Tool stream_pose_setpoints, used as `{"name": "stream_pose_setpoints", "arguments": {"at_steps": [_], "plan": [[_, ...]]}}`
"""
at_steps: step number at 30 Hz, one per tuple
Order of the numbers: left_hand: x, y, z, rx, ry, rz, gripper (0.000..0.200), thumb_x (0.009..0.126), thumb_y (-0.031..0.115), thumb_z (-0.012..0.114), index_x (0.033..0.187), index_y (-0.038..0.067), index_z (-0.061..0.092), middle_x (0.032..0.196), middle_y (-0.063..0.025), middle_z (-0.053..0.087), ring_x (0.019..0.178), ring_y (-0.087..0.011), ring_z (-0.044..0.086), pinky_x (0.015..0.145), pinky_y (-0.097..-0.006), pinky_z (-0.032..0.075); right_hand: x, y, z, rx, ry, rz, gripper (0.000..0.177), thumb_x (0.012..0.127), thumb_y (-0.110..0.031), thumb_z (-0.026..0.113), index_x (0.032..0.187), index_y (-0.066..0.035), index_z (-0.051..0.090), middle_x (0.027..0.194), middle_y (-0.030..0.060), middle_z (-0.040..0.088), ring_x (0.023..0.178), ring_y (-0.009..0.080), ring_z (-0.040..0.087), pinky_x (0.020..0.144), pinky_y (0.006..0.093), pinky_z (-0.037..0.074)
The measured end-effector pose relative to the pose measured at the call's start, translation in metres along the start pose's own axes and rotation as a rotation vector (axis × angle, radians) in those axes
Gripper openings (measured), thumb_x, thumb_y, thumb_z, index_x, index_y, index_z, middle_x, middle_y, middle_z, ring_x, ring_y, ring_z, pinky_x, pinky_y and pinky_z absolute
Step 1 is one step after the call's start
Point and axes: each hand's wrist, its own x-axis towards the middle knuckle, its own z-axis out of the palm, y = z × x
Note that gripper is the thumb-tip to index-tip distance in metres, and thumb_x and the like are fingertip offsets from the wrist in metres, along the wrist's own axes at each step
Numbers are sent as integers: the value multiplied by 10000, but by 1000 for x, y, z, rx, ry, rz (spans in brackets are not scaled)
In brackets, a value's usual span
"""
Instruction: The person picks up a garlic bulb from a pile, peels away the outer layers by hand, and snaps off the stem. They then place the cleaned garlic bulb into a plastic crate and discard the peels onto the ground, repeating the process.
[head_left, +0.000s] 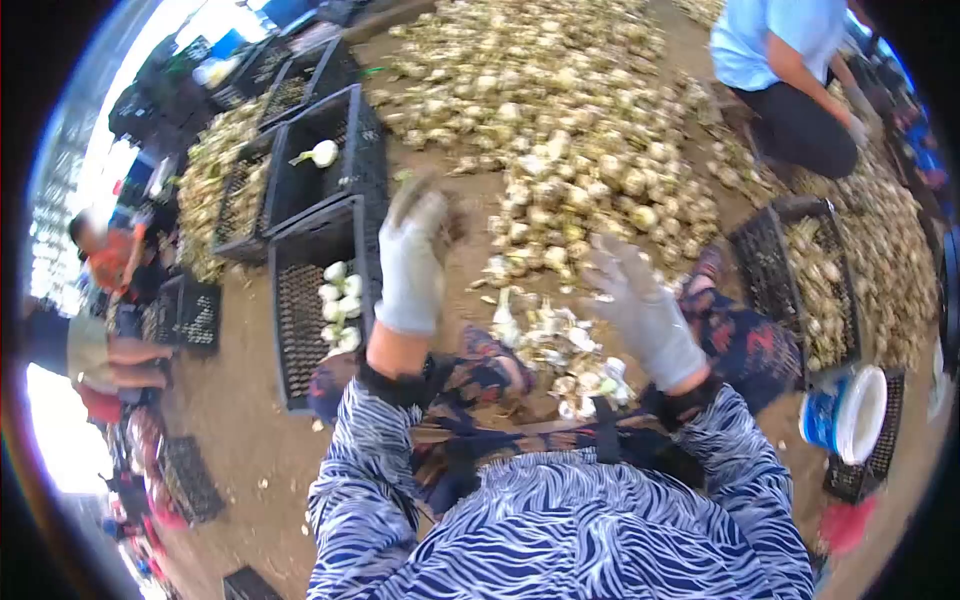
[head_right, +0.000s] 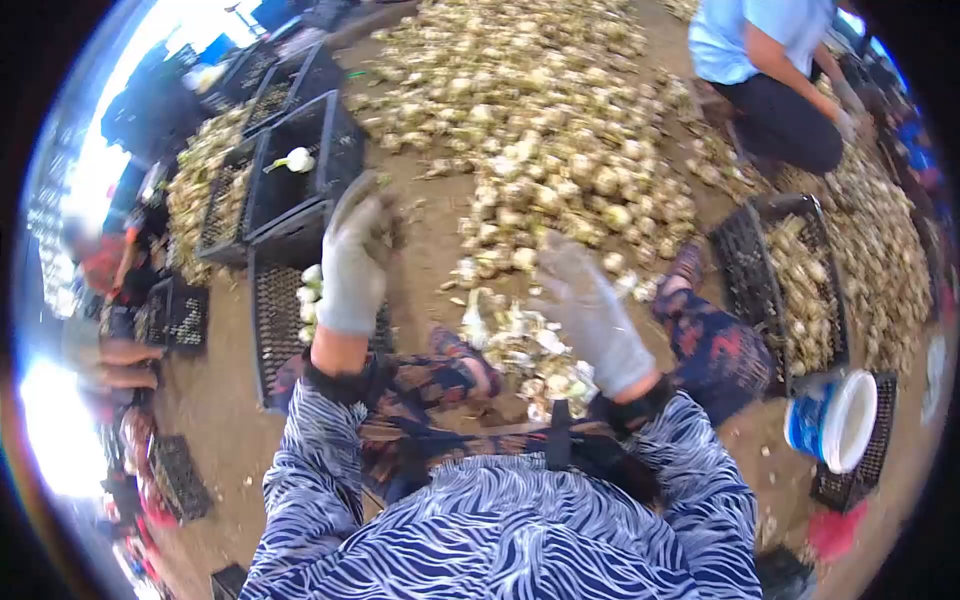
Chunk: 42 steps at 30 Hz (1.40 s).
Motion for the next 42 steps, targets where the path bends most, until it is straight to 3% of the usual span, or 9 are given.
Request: {"name": "stream_pose_setpoints", "arguments": {"at_steps": [4, 7, 15, 26, 35, 36, 38, 40, 42], "plan": [[-71, -37, 64, 166, -261, -258, 308, 901, 75, 636, 1199, -4, 637, 1014, -45, 679, 843, -98, 635, 746, -224, 521, -11, 3, 30, 172, -85, 75, 854, 905, -644, 510, 1526, -126, 236, 1518, 167, 287, 1371, 290, 308, 1095, 454, 287], [-89, -68, 78, 123, -271, -267, 290, 919, 87, 630, 1193, -8, 637, 989, -41, 682, 833, -90, 628, 764, -238, 519, -23, 4, 39, 106, 16, 72, 832, 910, -687, 437, 1473, -82, 339, 1322, 52, 509, 1232, 172, 479, 1049, 331, 377], [-102, -77, 81, 161, -198, -261, 218, 935, 120, 624, 1096, -22, 663, 862, -9, 673, 725, -56, 596, 622, -214, 488, -35, 12, 40, 274, 58, 128, 715, 958, -582, 463, 1463, -84, 374, 1298, 77, 540, 1179, 175, 532, 1021, 337, 422], [-84, -96, 84, 496, -244, 235, 112, 897, 41, 598, 980, -16, 647, 877, -20, 651, 791, -75, 576, 716, -235, 489, -35, -2, 36, 348, -51, 167, 557, 992, -536, 433, 1305, -79, 493, 1165, 36, 572, 1111, 155, 557, 979, 347, 460], [-64, -109, 109, 124, -117, 151, 106, 923, 37, 603, 997, -22, 649, 916, -45, 678, 788, -74, 605, 725, -232, 514, -2, -29, 17, -166, -114, 22, 700, 914, -570, 576, 1332, -21, 461, 1023, 20, 575, 902, 84, 567, 777, 253, 504], [-58, -122, 108, 120, -54, 90, 103, 930, 38, 591, 991, -22, 648, 902, -45, 677, 756, -77, 605, 691, -231, 516, -5, -38, 23, -364, -59, -76, 1012, 841, -654, 609, 1462, 62, 253, 1248, 156, 532, 1121, 200, 554, 929, 309, 471], [-50, -153, 100, 70, 12, -30, 97, 943, 43, 572, 961, -5, 654, 850, -37, 672, 666, -84, 600, 595, -221, 504, 1, -37, 12, -403, -18, -209, 827, 906, -521, 593, 1478, -8, 287, 1319, 110, 495, 1195, 167, 498, 986, 301, 430], [-42, -226, 62, 752, -149, 7, 164, 879, 184, 680, 909, 23, 688, 764, -102, 677, 711, -177, 656, 644, -321, 529, 4, -47, 3, -810, 77, -516, 624, 982, -286, 577, 1500, -75, 302, 1418, 82, 445, 1311, 156, 420, 1063, 329, 388], [-67, -263, 48, 1381, -580, -150, 303, 915, 365, 578, 908, 91, 708, 939, -186, 684, 872, -362, 664, 773, -457, 523, 0, -62, 24, -396, 175, -582, 600, 976, -348, 562, 1444, -27, 368, 1372, 116, 482, 1214, 200, 511, 964, 373, 454]]}}
